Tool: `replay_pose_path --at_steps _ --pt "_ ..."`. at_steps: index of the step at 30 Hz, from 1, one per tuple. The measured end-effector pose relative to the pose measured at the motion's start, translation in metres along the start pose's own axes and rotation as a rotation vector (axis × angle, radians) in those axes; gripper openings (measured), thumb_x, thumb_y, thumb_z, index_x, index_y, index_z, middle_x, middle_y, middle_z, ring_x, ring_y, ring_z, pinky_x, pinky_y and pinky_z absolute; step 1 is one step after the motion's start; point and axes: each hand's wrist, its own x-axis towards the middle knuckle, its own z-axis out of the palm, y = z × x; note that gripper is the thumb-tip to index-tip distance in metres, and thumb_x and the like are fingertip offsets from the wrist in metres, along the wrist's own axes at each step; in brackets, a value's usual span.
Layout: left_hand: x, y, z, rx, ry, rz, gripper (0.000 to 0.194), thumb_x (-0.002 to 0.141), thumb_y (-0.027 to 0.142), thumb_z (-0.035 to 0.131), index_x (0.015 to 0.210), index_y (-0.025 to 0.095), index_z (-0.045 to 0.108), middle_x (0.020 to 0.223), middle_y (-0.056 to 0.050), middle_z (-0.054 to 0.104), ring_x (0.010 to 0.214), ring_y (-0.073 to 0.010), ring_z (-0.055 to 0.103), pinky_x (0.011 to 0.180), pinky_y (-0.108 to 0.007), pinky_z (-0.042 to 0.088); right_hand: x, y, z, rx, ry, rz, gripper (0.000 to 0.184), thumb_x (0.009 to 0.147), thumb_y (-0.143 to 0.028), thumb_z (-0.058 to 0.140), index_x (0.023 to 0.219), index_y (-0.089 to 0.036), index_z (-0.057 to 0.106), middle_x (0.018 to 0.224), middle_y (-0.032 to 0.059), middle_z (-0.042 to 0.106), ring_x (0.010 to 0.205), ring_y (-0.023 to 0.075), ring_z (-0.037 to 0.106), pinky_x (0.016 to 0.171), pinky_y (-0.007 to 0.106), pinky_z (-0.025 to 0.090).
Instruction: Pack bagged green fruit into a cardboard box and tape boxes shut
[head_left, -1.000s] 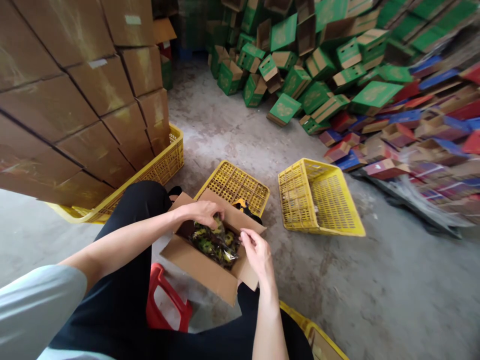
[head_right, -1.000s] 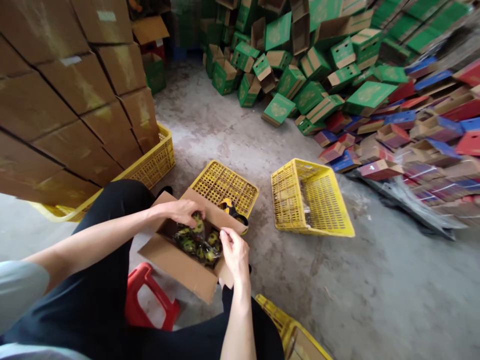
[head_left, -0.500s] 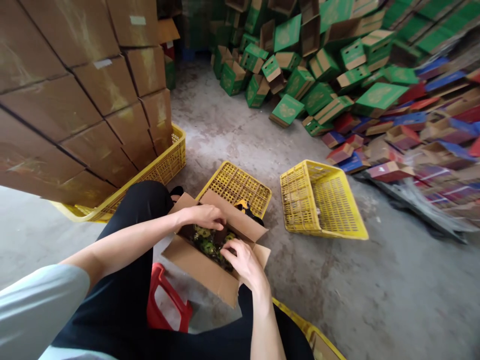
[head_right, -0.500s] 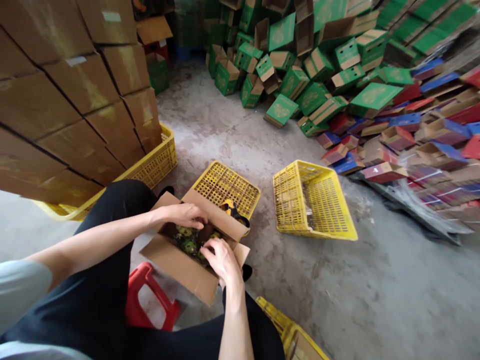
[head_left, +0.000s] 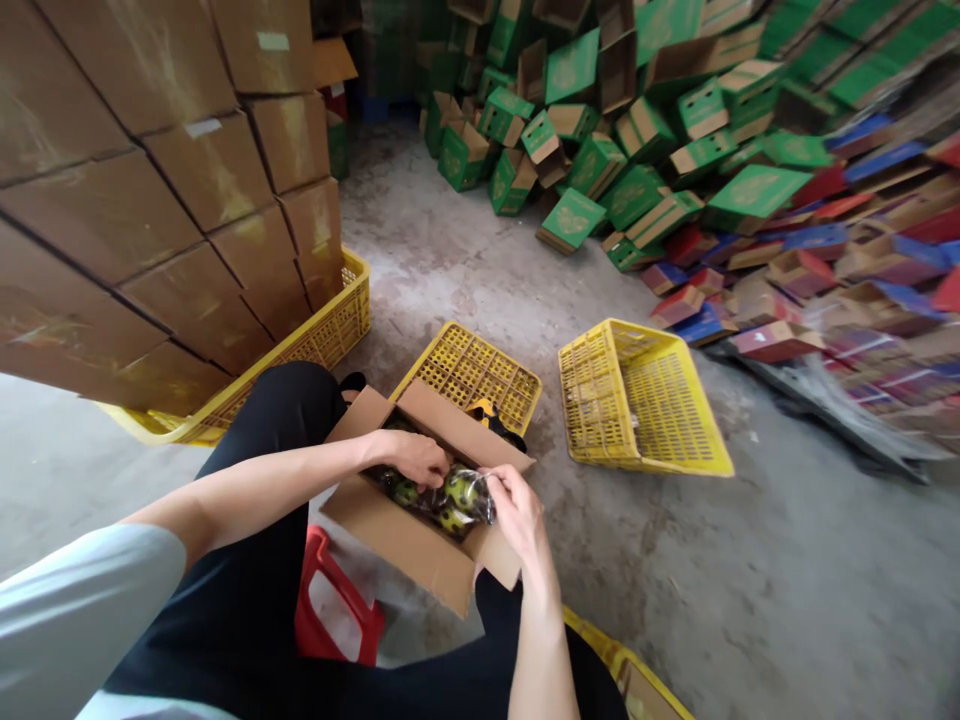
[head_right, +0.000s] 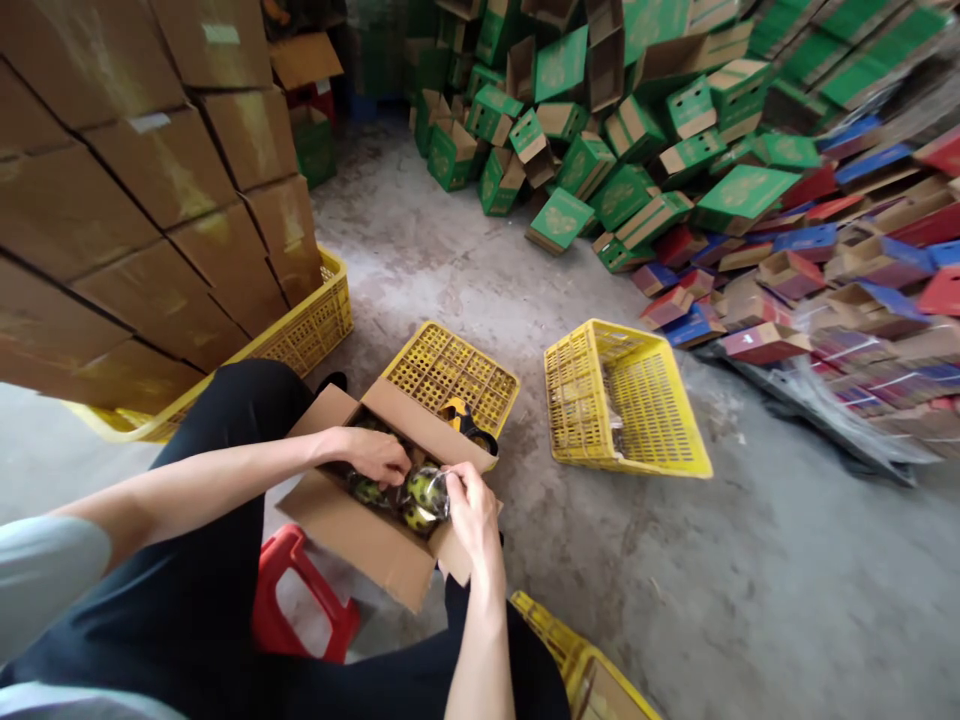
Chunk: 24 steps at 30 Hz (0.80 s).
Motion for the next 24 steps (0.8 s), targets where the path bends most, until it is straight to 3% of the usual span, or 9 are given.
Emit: replay_pose_path --at_steps 5,9,16,18,21,24 --pt "0.0011 -0.007 0.0014 -0.097 0.11 -0.039 0.019 0.092 0.026 0.064 0.076 0.018 0.07 0.069 0.0 0.074 0.066 -0.0144 0.066 0.064 -0.021 0.044 0.0035 0.008 -0.0056 0.226 0.162 0.08 0.037 0.09 -0.059 0.058 0.091 -0.023 0.067 0.081 0.0031 0.074 0.073 0.0215 0.068 0.067 0.031 0.054" --pt "-0.0035 -0.0075 -0.0024 -0.243 0.141 -0.063 0.042 0.089 0.055 0.07 0.076 0.016 0.072 0.073 -0.002 0.074 0.064 -0.0147 0.064 0.058 -0.021 0.042 0.0048 0.008 -0.0044 0.338 0.262 0.11 0.041 0.088 -0.063 0.06 0.095 -0.023 0.066 0.085 0.0039 0.074 0.072 0.0203 0.066 0.064 0.029 0.053" --pt "-0.001 -0.0015 -0.0012 -0.66 0.228 0.09 0.06 0.073 0.072 0.079 0.082 0.013 0.075 0.068 -0.001 0.066 0.062 -0.0146 0.057 0.06 -0.024 0.045 0.0031 0.0062 -0.0027 0.48 0.299 0.11 0.04 0.088 -0.061 0.065 0.098 -0.022 0.065 0.072 -0.002 0.066 0.057 0.0139 0.054 0.053 0.024 0.044" --pt "0.0015 -0.0011 0.0007 -0.773 0.252 0.106 0.063 0.072 0.071 0.08 0.092 0.011 0.076 0.074 -0.002 0.068 0.065 -0.0144 0.057 0.064 -0.025 0.047 0.0037 0.0061 -0.0017 0.495 0.297 0.108 0.041 0.088 -0.061 0.066 0.101 -0.022 0.066 0.079 0.0002 0.07 0.064 0.0152 0.06 0.057 0.024 0.047" --pt "0.0029 -0.0009 0.0008 -0.829 0.333 0.124 0.06 0.075 0.065 0.082 0.1 0.01 0.076 0.081 -0.003 0.069 0.071 -0.0139 0.058 0.069 -0.025 0.047 0.0048 0.0043 -0.0005 0.532 0.277 0.114 0.046 0.087 -0.062 0.067 0.11 -0.022 0.067 0.104 0.0072 0.076 0.088 0.022 0.071 0.073 0.03 0.058" --pt "0.002 -0.0005 -0.0024 -0.829 0.396 0.137 0.056 0.079 0.059 0.082 0.105 0.01 0.077 0.089 -0.005 0.072 0.078 -0.015 0.061 0.076 -0.026 0.047 0.0049 -0.0004 0.0007 0.627 0.219 0.129 0.05 0.087 -0.062 0.068 0.118 -0.022 0.068 0.12 0.01 0.075 0.103 0.0262 0.073 0.084 0.037 0.062"
